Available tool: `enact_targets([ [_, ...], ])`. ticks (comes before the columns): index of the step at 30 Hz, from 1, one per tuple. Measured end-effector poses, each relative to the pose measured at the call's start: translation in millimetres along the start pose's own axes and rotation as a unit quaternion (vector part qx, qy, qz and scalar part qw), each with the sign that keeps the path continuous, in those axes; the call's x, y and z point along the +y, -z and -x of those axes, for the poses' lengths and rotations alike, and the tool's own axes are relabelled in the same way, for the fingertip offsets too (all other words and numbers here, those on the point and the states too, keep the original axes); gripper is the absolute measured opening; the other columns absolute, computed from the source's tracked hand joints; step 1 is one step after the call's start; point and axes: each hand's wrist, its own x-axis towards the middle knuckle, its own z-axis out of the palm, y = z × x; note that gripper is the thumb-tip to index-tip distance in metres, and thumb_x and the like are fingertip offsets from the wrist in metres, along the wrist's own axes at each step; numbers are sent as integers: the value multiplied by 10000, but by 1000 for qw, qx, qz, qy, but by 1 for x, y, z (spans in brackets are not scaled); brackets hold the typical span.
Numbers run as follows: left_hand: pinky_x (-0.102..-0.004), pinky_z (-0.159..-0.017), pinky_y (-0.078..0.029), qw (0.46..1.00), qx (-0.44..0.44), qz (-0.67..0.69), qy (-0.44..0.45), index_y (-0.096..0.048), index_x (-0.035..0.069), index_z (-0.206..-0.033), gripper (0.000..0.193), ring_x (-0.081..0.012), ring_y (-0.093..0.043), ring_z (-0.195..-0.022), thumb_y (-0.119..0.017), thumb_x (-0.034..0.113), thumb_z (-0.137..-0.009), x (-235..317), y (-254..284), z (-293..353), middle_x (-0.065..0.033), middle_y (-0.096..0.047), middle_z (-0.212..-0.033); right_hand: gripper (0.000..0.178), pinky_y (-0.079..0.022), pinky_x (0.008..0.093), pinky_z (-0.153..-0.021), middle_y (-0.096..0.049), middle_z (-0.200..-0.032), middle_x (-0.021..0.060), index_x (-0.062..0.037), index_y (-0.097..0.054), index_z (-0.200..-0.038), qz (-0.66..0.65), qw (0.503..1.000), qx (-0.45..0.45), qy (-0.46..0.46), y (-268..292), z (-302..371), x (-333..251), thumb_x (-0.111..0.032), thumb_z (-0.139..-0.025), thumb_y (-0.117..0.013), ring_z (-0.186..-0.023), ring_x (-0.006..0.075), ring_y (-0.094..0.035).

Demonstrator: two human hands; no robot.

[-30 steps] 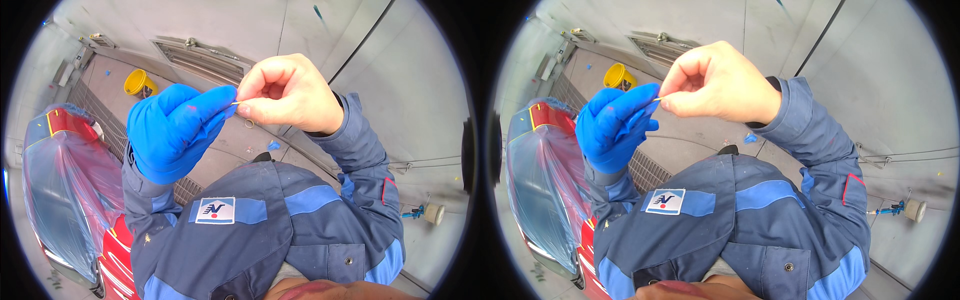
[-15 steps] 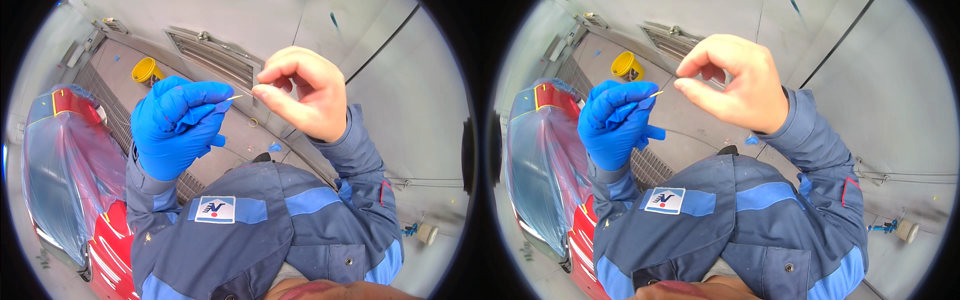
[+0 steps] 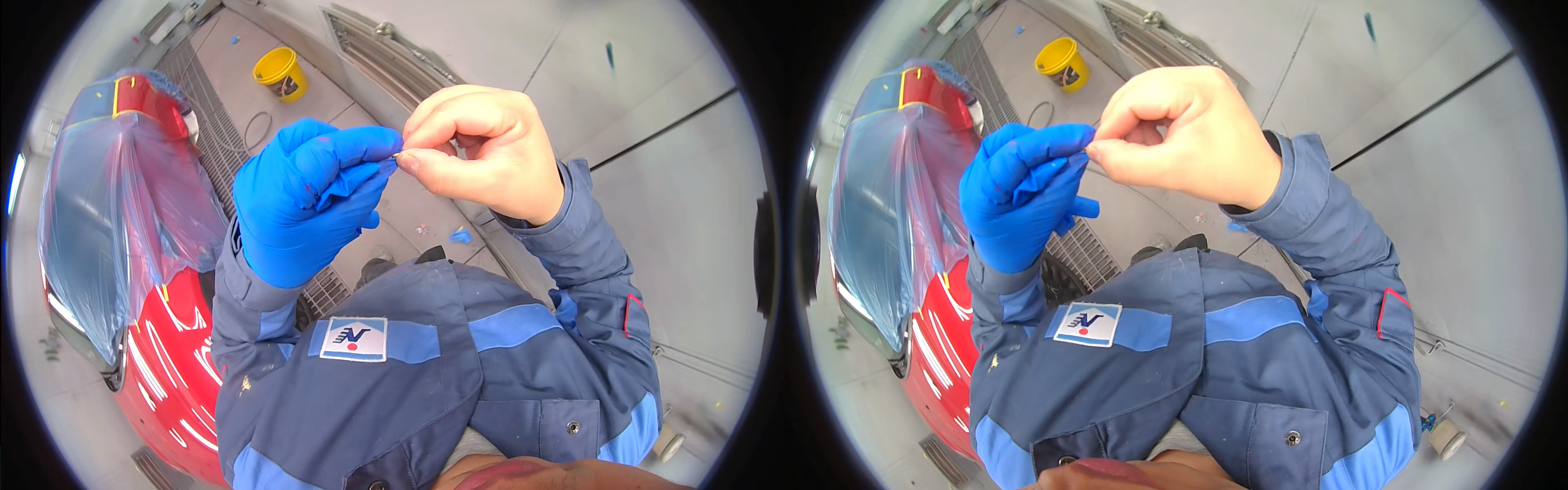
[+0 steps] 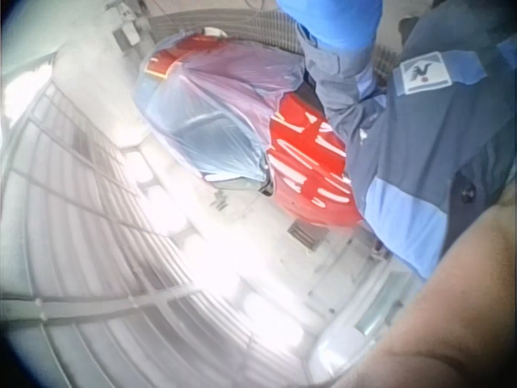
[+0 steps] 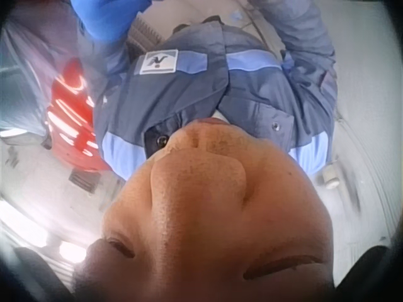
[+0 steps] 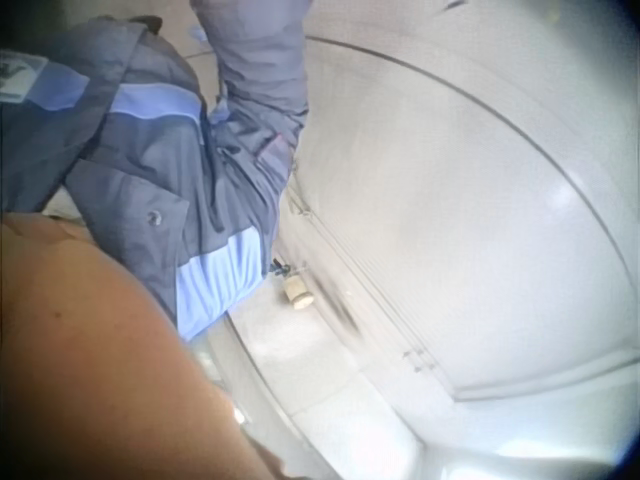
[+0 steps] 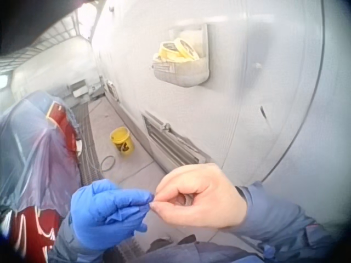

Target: The person sprays red paint onto a car hood using a spray gun, then removes a blue glove and uses a small piece of tape to touch up the painted surface. The car is masked with plastic and tape to protect surrounding areas.

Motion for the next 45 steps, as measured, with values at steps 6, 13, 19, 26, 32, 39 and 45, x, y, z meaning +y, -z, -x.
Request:
enact_targets([
  [6,-237,-480,-513,998,35,29,48,-699,75,-1053,260,-75,-572,-568,-735,17,-801,-22,21,17,-19,-529,-746,61,-422,217,-544,-664,-822,89,24,-688,-793,42,995,-27,81,-26,-27,21,66,-754,-707,-666,102,-583],
  [13,-196,-470,-449,978,115,96,144,-687,50,-1132,309,-27,-471,-568,-711,-8,-830,-53,70,35,33,-482,-742,73,-432,221,-549,-662,-815,84,18,-691,-807,-18,998,-67,16,-68,-81,43,71,-757,-702,-682,105,-589],
  [19,-176,-456,-421,976,124,106,144,-677,40,-1114,246,-22,-477,-575,-691,25,-868,-111,110,40,35,-540,-785,119,-452,239,-561,-669,-807,74,9,-685,-831,91,975,-107,173,-111,-138,72,45,-727,-729,-669,123,-595],
  [26,-197,-438,-414,851,221,376,293,-661,29,-1088,186,-45,-516,-525,-631,142,-943,-154,147,50,-11,-612,-761,205,-486,302,-838,-593,-1122,111,-48,-729,-964,-80,989,-71,105,-182,-186,115,-38,-762,-765,-966,173,-584],
  [32,-192,-427,-428,815,208,400,365,-638,27,-1167,263,-39,-511,-530,-621,180,-954,-187,169,62,-2,-616,-763,120,-480,303,-838,-621,-1099,119,-24,-710,-919,-184,981,-41,52,-219,-207,137,5,-802,-708,-949,159,-588],
  [39,-190,-480,-535,878,256,259,311,-633,35,-1221,324,6,-511,-570,-672,101,-905,-210,194,55,36,-578,-741,114,-509,327,-712,-665,-837,98,-9,-637,-841,111,960,-216,139,-207,-263,152,35,-748,-688,-778,225,-638],
  [45,-197,-472,-520,946,213,44,242,-684,44,-1119,267,-22,-544,-545,-726,79,-858,-282,215,25,17,-592,-723,121,-496,375,-656,-633,-746,70,-69,-651,-806,198,914,-265,237,-216,-331,211,-92,-713,-723,-749,271,-618],
])
